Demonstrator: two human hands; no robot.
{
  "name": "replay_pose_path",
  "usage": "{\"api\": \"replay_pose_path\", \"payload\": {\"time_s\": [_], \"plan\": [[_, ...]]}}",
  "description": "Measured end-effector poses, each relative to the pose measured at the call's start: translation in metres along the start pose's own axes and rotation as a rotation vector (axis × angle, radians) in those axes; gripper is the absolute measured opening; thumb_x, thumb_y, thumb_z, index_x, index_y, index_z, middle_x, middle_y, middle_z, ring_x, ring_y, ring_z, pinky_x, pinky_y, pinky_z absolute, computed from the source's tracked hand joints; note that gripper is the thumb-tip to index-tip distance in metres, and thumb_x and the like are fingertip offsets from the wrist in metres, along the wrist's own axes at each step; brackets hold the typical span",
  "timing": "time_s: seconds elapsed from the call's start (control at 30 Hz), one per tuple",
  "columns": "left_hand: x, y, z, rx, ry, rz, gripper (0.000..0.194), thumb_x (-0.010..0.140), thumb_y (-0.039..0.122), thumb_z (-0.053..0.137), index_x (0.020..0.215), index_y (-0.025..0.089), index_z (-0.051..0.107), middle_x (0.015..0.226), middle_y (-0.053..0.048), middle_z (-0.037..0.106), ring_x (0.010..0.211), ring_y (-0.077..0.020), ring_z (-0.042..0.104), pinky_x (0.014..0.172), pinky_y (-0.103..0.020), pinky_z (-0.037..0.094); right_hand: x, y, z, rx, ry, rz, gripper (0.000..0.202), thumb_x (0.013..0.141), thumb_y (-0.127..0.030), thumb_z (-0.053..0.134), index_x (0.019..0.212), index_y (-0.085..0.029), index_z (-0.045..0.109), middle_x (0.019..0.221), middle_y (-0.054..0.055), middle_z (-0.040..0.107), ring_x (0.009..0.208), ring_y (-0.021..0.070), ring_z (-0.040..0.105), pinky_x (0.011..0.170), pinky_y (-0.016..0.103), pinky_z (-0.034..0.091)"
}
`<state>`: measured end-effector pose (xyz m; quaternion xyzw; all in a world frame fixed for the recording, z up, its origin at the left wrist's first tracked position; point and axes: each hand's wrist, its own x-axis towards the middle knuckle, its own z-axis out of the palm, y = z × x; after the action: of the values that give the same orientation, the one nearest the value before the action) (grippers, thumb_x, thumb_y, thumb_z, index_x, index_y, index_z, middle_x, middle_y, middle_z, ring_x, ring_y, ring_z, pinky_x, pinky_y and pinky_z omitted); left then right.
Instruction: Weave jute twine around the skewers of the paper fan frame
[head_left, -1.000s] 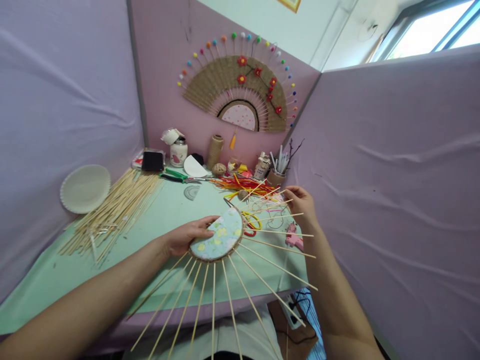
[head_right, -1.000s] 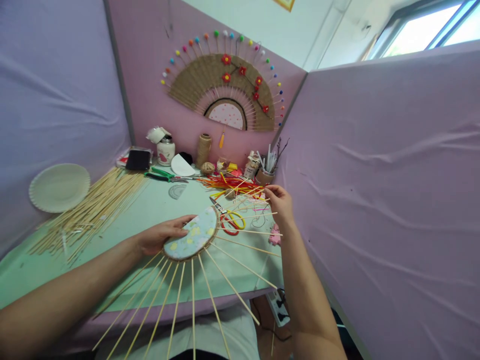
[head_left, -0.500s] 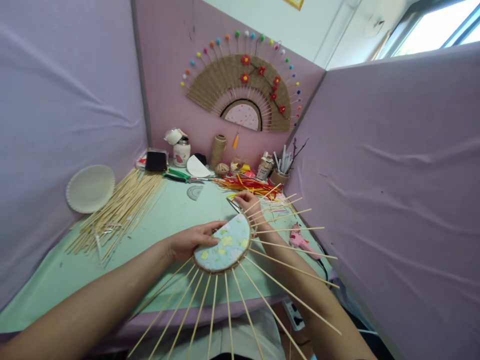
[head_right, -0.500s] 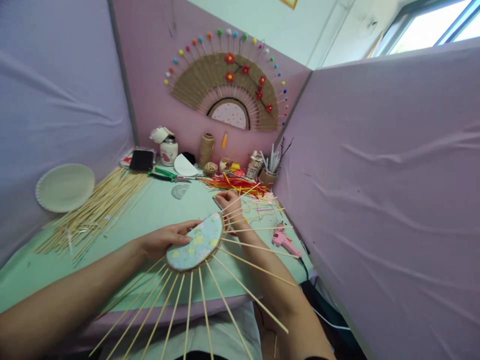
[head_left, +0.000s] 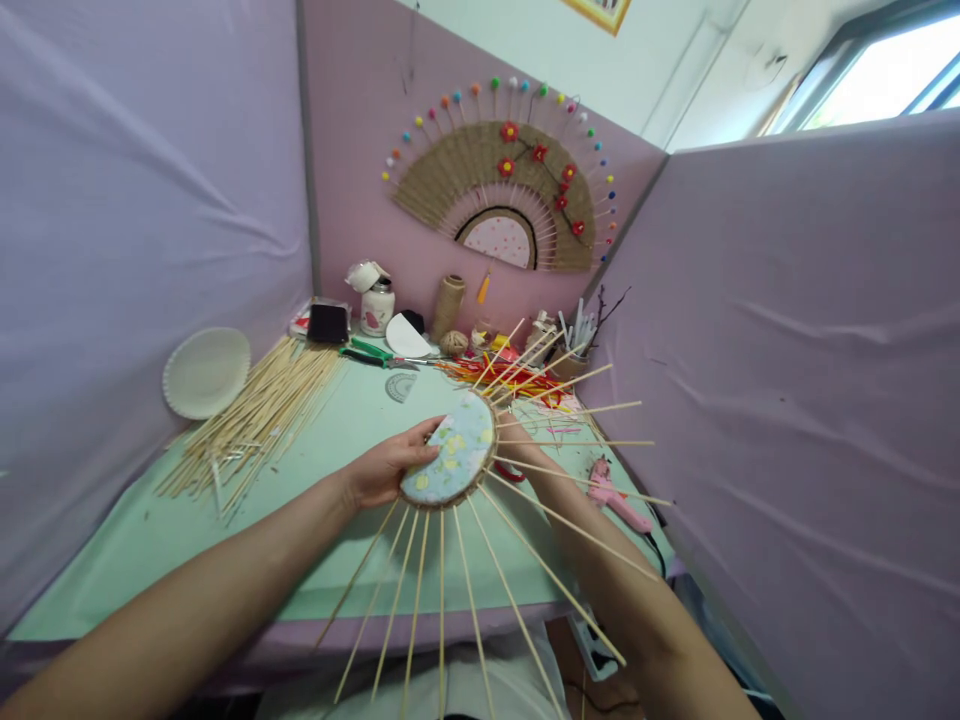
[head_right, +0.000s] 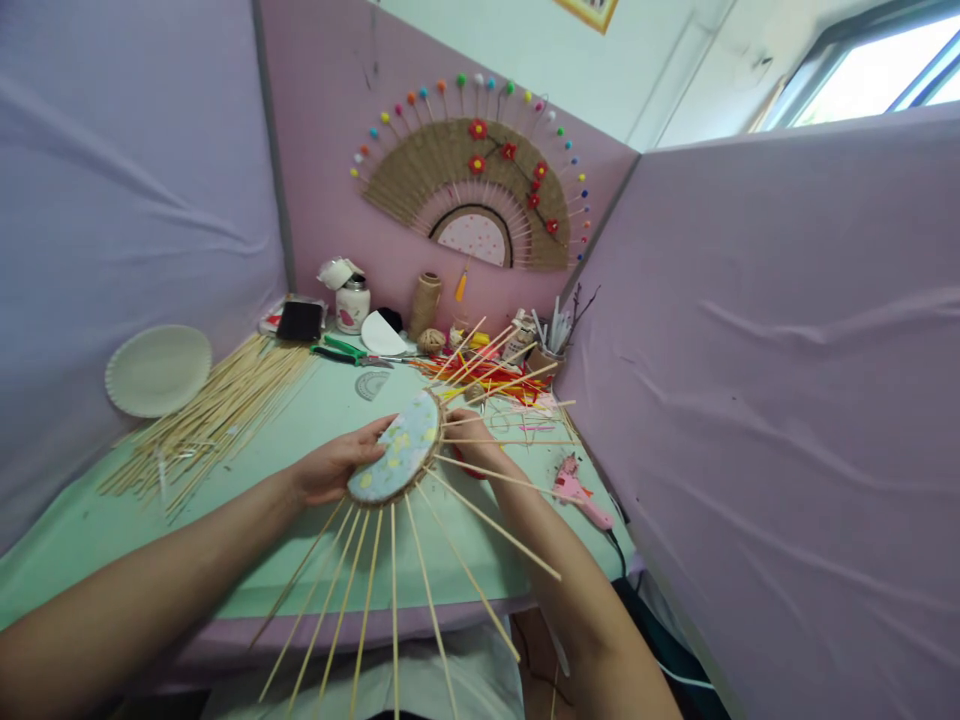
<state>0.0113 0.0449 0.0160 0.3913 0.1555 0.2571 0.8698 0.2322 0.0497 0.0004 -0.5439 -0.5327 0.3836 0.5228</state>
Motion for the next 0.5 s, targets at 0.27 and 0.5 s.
{"api": "replay_pose_path", "payload": {"time_s": [0.27,0.5], "plan": [[0.003,-0.002,-0.004,-0.083,-0.028,0.048,0.076,0.071,0.018,0.075,0.139,0.016,0.04,0.114,-0.014,0.068,0.08,-0.0184,0.071,0.069,-0.025,0.056,-0.012,-0.049,-0.044,0.014,0.293,-0.23,0.021,0.069,-0.034,0.071,0.085,-0.021,0.067,0.081,0.001,0.068,0.078,0.0164,0.06,0.079,0.033,0.046],[0.002,-0.004,-0.001,-0.077,-0.043,0.038,0.07,0.071,0.016,0.076,0.133,0.014,0.046,0.115,-0.014,0.067,0.084,-0.0179,0.07,0.07,-0.023,0.055,-0.028,-0.052,-0.007,0.274,0.067,-0.192,0.017,0.069,-0.033,0.075,0.082,-0.022,0.072,0.084,0.002,0.07,0.076,0.0158,0.061,0.076,0.032,0.048]]}}
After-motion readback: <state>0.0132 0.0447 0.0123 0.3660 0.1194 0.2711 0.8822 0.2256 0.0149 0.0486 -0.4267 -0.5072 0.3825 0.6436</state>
